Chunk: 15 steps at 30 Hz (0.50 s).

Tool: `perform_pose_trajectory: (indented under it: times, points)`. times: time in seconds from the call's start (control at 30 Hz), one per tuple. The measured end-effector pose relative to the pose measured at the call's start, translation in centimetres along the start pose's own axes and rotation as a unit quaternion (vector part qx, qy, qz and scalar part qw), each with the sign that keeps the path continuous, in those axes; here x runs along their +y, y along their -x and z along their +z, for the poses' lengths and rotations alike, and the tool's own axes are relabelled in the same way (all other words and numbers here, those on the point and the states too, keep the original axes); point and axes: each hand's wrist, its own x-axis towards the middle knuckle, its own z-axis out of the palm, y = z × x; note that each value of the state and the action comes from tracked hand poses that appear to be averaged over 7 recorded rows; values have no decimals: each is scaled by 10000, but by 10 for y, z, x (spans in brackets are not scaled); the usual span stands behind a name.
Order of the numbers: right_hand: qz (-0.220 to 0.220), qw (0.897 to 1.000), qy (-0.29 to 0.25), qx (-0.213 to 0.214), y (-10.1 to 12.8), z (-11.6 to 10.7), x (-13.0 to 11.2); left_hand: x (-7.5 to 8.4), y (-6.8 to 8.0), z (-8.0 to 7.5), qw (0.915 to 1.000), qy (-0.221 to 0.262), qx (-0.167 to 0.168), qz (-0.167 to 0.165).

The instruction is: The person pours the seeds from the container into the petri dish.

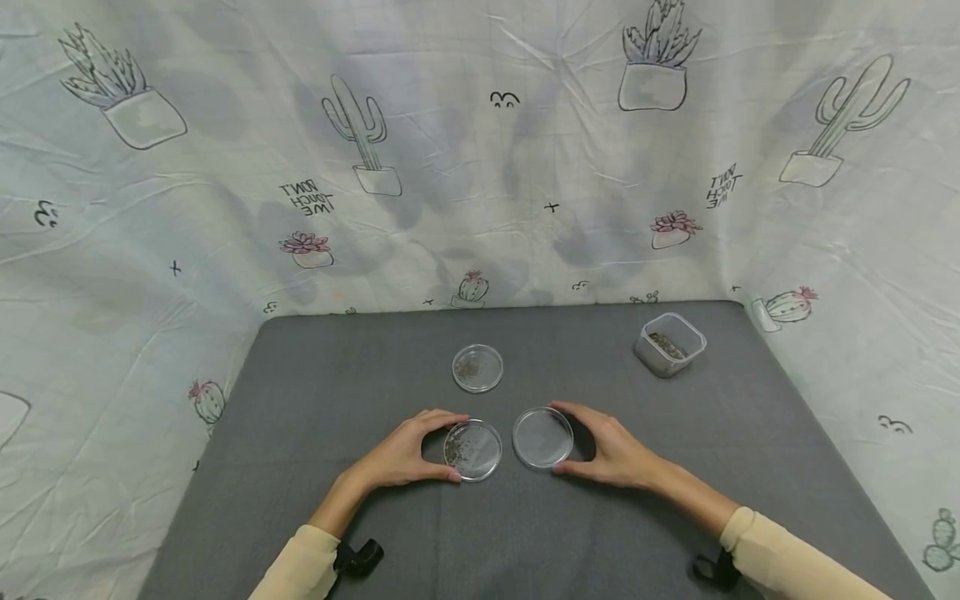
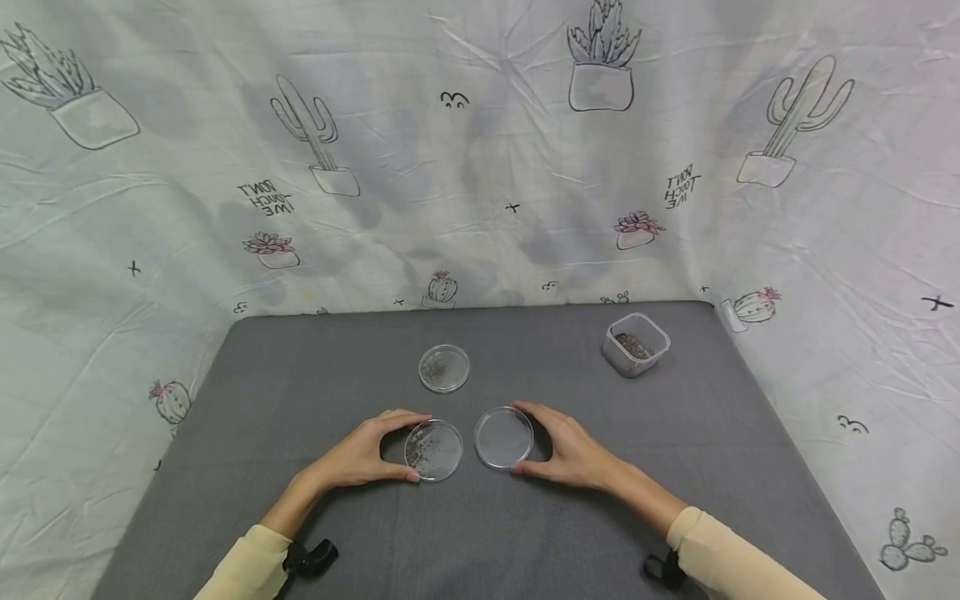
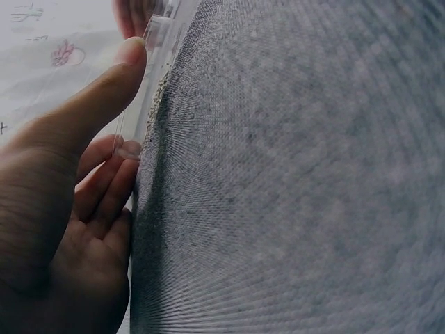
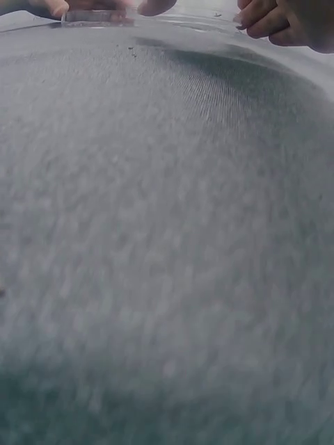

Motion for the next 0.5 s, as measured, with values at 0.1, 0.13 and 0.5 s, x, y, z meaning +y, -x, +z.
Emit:
perform_pose_trajectory:
  times: [0.1,0.13,0.5]
  points:
    - [-50,10000,18,6,-4,-1,-2,0,0,0,10000,-16,10,20]
    - [-46,10000,25,-11,-6,-1,-2,1,0,0,10000,-32,22,38]
    - [-125,9994,62,-316,-23,2,-12,3,0,0,9998,-57,100,144]
